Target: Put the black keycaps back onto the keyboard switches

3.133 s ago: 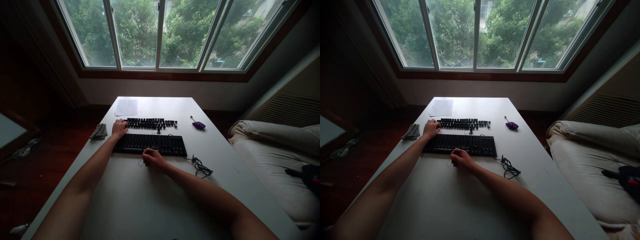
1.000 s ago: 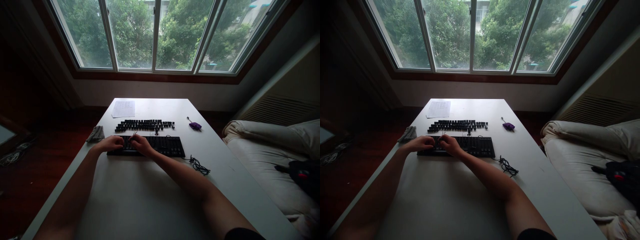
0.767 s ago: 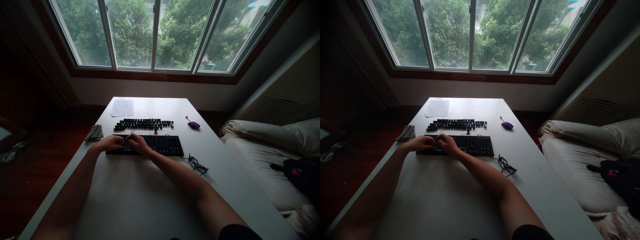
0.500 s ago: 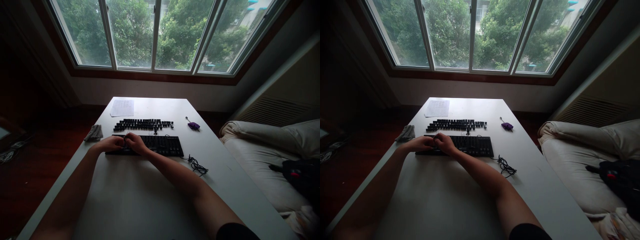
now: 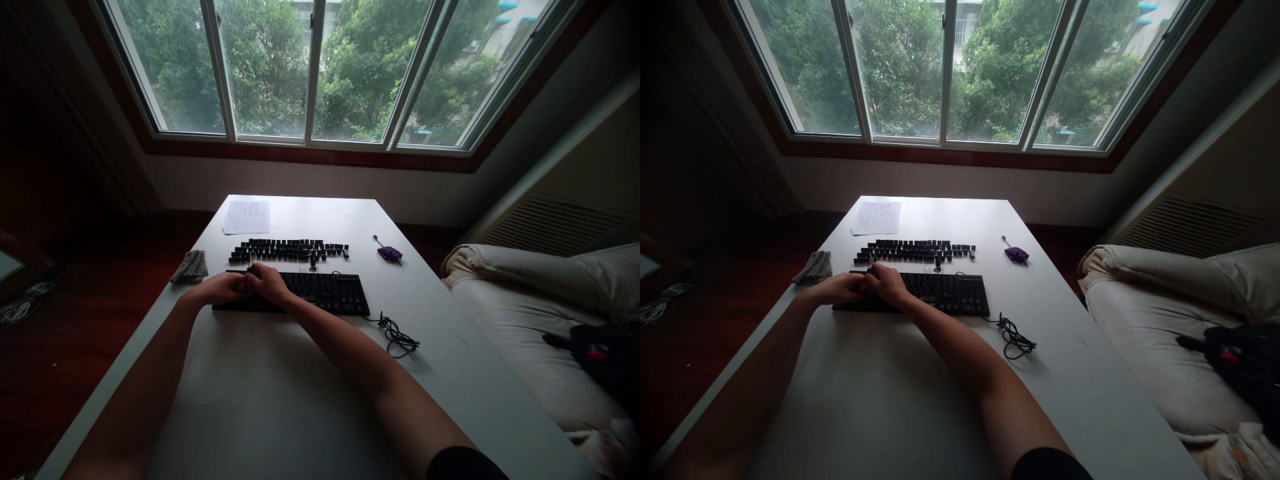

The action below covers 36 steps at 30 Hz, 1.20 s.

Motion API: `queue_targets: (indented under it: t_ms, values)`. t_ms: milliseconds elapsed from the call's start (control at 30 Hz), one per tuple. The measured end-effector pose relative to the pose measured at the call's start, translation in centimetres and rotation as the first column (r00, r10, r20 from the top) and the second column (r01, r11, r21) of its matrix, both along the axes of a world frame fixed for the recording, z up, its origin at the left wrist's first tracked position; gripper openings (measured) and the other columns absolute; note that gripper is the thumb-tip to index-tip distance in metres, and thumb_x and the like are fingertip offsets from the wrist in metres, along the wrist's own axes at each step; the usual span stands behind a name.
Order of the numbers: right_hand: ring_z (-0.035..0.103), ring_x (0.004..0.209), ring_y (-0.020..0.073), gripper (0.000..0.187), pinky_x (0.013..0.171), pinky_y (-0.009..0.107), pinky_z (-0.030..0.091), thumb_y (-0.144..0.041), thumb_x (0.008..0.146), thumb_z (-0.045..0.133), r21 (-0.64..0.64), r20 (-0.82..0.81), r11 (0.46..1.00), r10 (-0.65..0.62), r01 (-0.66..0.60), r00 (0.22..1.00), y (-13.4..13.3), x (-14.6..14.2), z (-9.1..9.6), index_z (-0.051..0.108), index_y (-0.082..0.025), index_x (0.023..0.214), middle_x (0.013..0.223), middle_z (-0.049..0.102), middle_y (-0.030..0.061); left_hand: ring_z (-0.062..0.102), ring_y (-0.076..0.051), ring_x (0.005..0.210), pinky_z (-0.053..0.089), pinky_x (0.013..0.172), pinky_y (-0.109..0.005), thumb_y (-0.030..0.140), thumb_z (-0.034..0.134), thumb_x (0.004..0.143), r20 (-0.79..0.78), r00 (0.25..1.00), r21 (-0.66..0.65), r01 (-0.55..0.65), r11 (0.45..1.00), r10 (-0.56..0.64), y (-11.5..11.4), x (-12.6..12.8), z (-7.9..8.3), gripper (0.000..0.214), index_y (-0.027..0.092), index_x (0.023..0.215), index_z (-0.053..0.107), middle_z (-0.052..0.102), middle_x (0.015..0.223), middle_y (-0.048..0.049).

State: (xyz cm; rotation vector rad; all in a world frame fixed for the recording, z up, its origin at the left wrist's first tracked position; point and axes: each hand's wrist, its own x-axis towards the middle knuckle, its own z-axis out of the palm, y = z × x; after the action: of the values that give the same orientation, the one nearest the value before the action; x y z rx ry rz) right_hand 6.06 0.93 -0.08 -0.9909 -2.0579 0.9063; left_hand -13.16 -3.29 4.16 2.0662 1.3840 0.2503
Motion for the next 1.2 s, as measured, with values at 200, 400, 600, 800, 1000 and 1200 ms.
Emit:
queue_targets:
  t_ms: [200,400,600,800,1000,1200]
  values:
    - [0.057,0.072,0.0156,0.018,0.068,0.025,0.039,-0.037,0.091,0.056,-0.022,-0.016,0.998,-0.056,0.055,0.998,-0.1,-0.2,-0.6,0.064,-0.021,0.094,0.08,0.066,0.0003,0.055,-0.017,0.068,0.039,0.059,-0.025,0.042,0.065,0.073,-0.002,1.0,0.013,-0.005,1.0,0.005,0.0,-0.3,-0.4,0.027,0.019,0.087,0.063,0.062,0.076,-0.001]
    - [0.053,0.066,0.0149,0.021,0.065,0.024,0.037,-0.04,0.092,0.054,-0.013,-0.054,0.999,-0.03,0.029,0.998,-0.7,0.3,-0.7,0.062,-0.021,0.091,0.072,0.063,-0.0011,0.056,-0.017,0.068,0.039,0.059,-0.025,0.043,0.066,0.073,-0.017,0.999,-0.001,-0.027,1.0,0.027,-0.1,-0.5,-0.3,0.029,0.02,0.091,0.066,0.063,0.077,-0.0005]
    - [0.053,0.066,0.0149,0.022,0.066,0.024,0.037,-0.042,0.093,0.053,0.042,-0.01,0.996,-0.077,0.077,0.997,-1.3,0.4,-0.8,0.062,-0.022,0.095,0.073,0.063,-0.0007,0.057,-0.017,0.069,0.04,0.062,-0.025,0.044,0.061,0.078,-0.01,0.998,0.062,-0.062,0.996,0.063,0.2,-1.3,-1.1,0.028,0.02,0.091,0.069,0.066,0.077,-0.0011]
    - [0.058,0.069,0.0156,0.019,0.066,0.023,0.039,-0.04,0.092,0.056,0.006,0.005,0.998,-0.062,0.062,0.998,-0.9,0.3,-0.9,0.063,-0.023,0.094,0.075,0.067,-0.0009,0.056,-0.016,0.066,0.037,0.061,-0.025,0.042,0.056,0.082,-0.042,0.99,0.267,-0.121,0.956,0.138,0.4,-1.0,-2.4,0.025,0.021,0.085,0.069,0.067,0.074,-0.0007]
    - [0.06,0.068,0.0153,0.018,0.065,0.023,0.038,-0.04,0.094,0.055,0.06,0.01,0.998,0.026,-0.026,1.0,-1.1,0.3,-0.8,0.063,-0.024,0.098,0.075,0.068,-0.0018,0.061,-0.018,0.071,0.038,0.063,-0.026,0.044,0.054,0.085,-0.007,0.964,0.363,-0.244,0.899,0.264,0.5,-0.8,-3.6,0.027,0.023,0.093,0.07,0.072,0.082,-0.0016]
    - [0.058,0.07,0.0152,0.019,0.065,0.023,0.035,-0.038,0.096,0.055,0.232,0.052,0.961,0.14,-0.148,0.989,-1.8,0.3,-0.7,0.066,-0.023,0.097,0.081,0.067,0.0014,0.063,-0.021,0.072,0.038,0.063,-0.028,0.04,0.054,0.085,-0.001,0.932,0.417,-0.33,0.847,0.364,0.5,-0.8,-4.3,0.025,0.024,0.096,0.07,0.072,0.079,-0.0019]
